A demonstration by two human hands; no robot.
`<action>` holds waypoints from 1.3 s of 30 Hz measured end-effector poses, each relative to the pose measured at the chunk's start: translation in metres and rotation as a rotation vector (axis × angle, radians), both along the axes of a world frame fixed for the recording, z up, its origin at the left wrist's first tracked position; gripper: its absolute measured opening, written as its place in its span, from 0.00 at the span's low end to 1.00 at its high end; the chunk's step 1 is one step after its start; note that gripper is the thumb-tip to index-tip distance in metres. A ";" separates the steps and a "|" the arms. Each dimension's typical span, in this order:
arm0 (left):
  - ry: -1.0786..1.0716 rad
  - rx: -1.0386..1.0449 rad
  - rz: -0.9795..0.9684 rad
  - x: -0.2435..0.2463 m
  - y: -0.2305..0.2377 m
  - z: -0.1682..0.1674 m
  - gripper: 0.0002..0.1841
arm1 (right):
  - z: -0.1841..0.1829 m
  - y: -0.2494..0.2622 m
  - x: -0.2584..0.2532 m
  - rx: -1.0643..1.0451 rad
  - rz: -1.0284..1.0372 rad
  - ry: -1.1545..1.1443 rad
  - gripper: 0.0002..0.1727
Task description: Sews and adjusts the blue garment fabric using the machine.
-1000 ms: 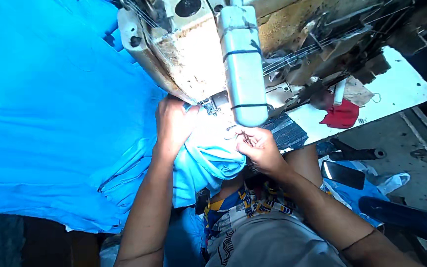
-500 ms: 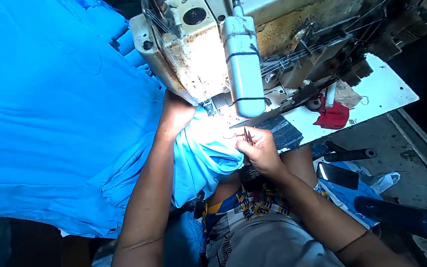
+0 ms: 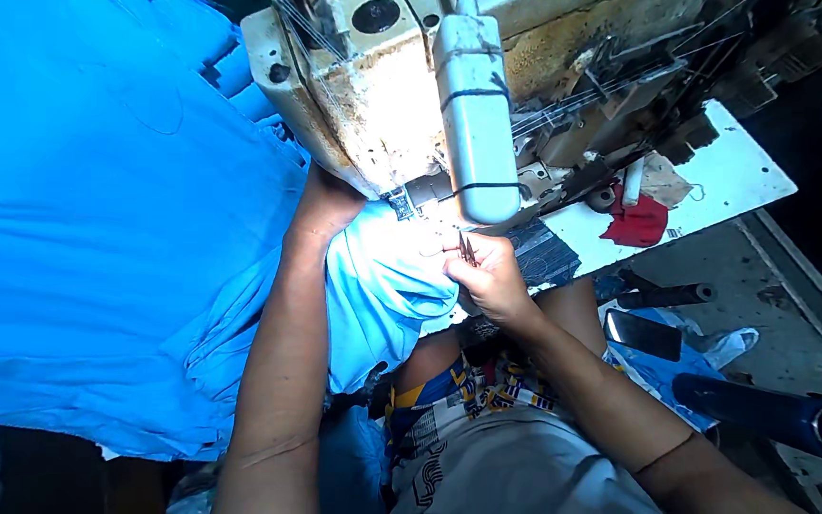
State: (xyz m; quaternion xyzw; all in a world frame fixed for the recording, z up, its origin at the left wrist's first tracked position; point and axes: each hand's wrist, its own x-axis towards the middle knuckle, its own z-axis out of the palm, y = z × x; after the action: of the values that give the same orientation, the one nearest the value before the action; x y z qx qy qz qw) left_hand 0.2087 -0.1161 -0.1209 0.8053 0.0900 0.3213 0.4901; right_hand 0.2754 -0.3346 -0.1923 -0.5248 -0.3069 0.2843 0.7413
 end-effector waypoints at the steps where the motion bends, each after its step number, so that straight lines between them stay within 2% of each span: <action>1: -0.008 0.004 -0.009 0.000 0.001 -0.001 0.26 | -0.001 0.000 0.000 0.003 -0.003 0.000 0.09; 9: -0.020 0.156 0.014 0.004 0.017 -0.015 0.30 | 0.001 -0.001 -0.001 -0.012 0.016 -0.021 0.08; 11: 0.063 0.234 0.126 0.003 0.017 -0.015 0.27 | 0.002 -0.002 -0.001 -0.013 0.030 -0.042 0.07; 13: 0.159 0.415 0.310 -0.006 0.010 -0.009 0.25 | 0.003 -0.003 -0.001 -0.006 0.026 -0.069 0.04; 15: 0.117 0.555 0.463 -0.027 -0.013 -0.003 0.17 | 0.007 -0.004 -0.001 -0.001 0.025 -0.091 0.03; 17: 0.001 0.587 0.358 -0.057 -0.050 -0.010 0.08 | 0.012 -0.006 0.000 -0.009 0.031 -0.115 0.02; 18: 0.020 0.585 0.250 -0.073 -0.069 -0.018 0.09 | 0.014 -0.007 -0.001 -0.009 0.044 -0.117 0.01; 20: 0.203 0.668 0.093 -0.098 -0.093 -0.038 0.21 | 0.019 -0.007 -0.002 0.007 0.089 -0.107 0.02; 21: 0.280 0.721 0.080 -0.109 -0.097 -0.044 0.25 | 0.020 -0.006 -0.003 0.015 0.104 -0.109 0.03; 25: 0.376 0.784 0.163 -0.153 -0.095 -0.036 0.20 | 0.019 -0.001 0.001 0.026 0.136 -0.183 0.04; 30: 0.239 0.552 -0.003 -0.157 -0.106 -0.026 0.12 | 0.024 -0.003 0.000 -0.027 0.204 -0.172 0.06; 33: 0.414 0.562 0.071 -0.141 -0.110 -0.037 0.28 | 0.027 -0.002 -0.003 -0.018 0.254 -0.023 0.07; 34: 0.462 0.597 0.117 -0.140 -0.109 -0.041 0.28 | 0.027 -0.003 -0.003 -0.022 0.253 -0.016 0.08; 36: 0.513 0.687 0.181 -0.142 -0.108 -0.038 0.23 | 0.027 -0.008 0.000 -0.045 0.214 -0.151 0.10; 39: 0.485 0.762 0.181 -0.152 -0.118 -0.021 0.17 | 0.021 -0.012 0.006 -0.175 0.109 -0.606 0.11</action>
State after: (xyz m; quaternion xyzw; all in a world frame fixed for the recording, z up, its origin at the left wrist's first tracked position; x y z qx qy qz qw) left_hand 0.0572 -0.2338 -0.1419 0.9688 0.1477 0.1754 0.0940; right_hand 0.2815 -0.3467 -0.1712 -0.6302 -0.5158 0.1797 0.5518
